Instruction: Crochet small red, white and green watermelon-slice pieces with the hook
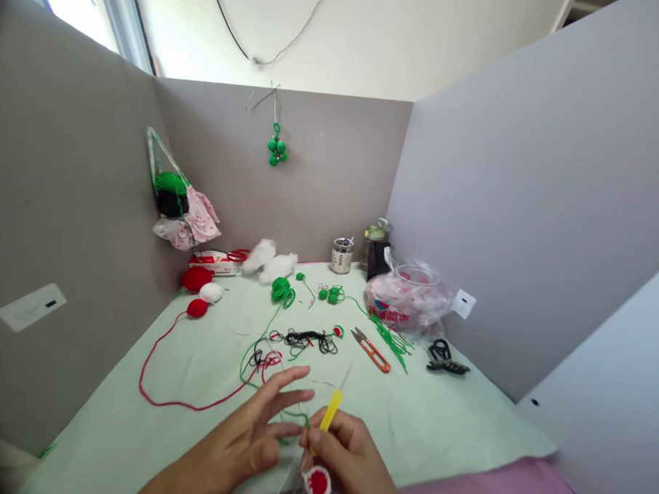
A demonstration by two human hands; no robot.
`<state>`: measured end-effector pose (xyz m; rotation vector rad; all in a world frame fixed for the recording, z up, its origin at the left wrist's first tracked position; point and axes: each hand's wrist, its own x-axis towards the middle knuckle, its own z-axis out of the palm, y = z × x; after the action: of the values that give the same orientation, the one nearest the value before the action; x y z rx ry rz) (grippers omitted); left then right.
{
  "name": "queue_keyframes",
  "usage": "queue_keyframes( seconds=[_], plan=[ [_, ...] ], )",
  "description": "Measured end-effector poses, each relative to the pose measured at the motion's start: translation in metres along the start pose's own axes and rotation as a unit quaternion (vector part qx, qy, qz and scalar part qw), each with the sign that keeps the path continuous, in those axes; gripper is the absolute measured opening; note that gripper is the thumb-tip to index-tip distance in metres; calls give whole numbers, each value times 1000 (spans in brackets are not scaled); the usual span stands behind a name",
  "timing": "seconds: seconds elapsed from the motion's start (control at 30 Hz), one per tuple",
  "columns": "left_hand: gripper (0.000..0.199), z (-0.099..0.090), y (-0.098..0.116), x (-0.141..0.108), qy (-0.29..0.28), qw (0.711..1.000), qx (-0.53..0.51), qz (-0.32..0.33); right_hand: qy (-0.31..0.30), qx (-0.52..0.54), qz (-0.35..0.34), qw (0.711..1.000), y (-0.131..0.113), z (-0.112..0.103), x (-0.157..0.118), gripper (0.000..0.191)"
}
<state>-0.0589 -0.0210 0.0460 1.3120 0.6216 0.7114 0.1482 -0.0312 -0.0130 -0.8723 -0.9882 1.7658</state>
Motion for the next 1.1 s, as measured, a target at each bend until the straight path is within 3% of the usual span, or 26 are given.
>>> queue_keyframes(
  seconds=[0.13,0.23,0.3,0.37,0.47,0.57,0.67,0.83,0.93,1.1],
  plan=[
    [69,10,-5,21,40,993,-90,64,21,-27,-11,999,11,3,4,49],
    [43,18,-8,36,150,963,-180,135,7,-9,-1,1000,20,6,10,49],
    [29,20,-11,40,224,944,-185,157,7,3,-1,1000,22,7,12,47],
    [37,16,-16,37,267,940,-103,184,-2,10,1,1000,21,7,12,46],
    [46,6,-25,27,263,926,105,249,-21,23,23,999,16,7,9,47],
    [26,0,-32,21,217,903,238,283,-26,37,31,999,10,9,5,47],
    [19,1,-33,23,213,909,252,256,-1,36,21,999,3,16,3,45],
    [11,12,-29,29,233,966,-8,112,5,40,15,999,-3,25,7,44],
    [13,13,-27,31,249,959,-127,50,15,53,7,998,-5,26,10,43],
    [26,4,-29,33,321,939,-114,44,57,61,-53,995,-12,24,5,39]
  ],
)
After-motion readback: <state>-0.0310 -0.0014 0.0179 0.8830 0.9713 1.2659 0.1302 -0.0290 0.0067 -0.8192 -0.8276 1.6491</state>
